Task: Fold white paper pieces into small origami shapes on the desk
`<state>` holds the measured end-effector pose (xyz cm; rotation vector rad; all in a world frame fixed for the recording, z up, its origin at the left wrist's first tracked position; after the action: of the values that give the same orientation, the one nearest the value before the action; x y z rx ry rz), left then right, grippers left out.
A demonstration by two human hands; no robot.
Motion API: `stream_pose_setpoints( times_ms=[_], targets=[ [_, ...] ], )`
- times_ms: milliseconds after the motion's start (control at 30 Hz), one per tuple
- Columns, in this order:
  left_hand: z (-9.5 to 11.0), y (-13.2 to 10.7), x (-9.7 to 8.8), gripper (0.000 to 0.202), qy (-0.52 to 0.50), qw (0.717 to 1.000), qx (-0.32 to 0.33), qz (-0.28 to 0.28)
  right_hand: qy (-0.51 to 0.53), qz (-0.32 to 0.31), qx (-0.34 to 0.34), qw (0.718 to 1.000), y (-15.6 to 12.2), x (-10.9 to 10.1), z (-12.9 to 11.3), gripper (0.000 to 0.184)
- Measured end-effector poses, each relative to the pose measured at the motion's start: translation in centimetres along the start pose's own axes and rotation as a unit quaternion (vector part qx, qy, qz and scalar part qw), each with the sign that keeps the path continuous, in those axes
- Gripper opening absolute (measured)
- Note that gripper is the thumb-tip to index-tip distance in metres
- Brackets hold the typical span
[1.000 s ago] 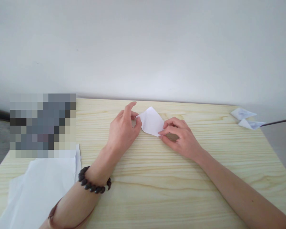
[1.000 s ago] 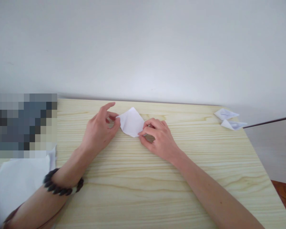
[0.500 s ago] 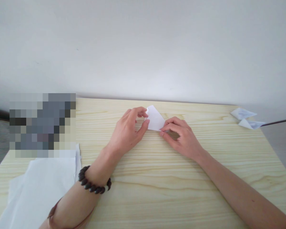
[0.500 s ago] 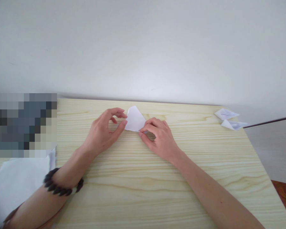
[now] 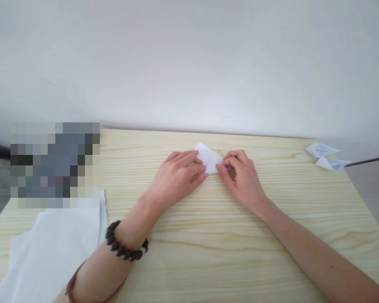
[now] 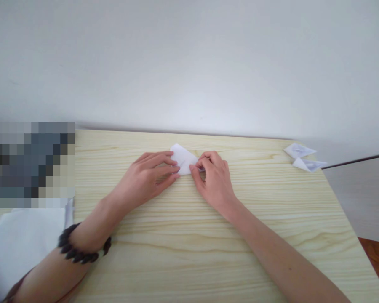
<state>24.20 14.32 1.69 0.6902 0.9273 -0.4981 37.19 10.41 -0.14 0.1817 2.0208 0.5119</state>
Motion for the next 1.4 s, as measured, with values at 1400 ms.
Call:
stream_pose_setpoints(
  times_ms=[1400],
  targets=[
    [0.71, 0.41, 0.14, 0.027, 0.015, 0.994, -0.037, -0.101, 0.014, -0.029, 0.015, 0.999, 0.06, 0.45, 0.79, 0.008]
  ],
)
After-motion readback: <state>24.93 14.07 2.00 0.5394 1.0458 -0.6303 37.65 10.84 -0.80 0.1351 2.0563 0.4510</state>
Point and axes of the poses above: each hand's wrist, its own y-axis towards the middle knuckle, its own x-axis out of the palm, z = x × y, the point moved 9 cm from there along y, towards the middle knuckle, and after that the axes turned 13 degrees about -x, right-handed, at the moved point
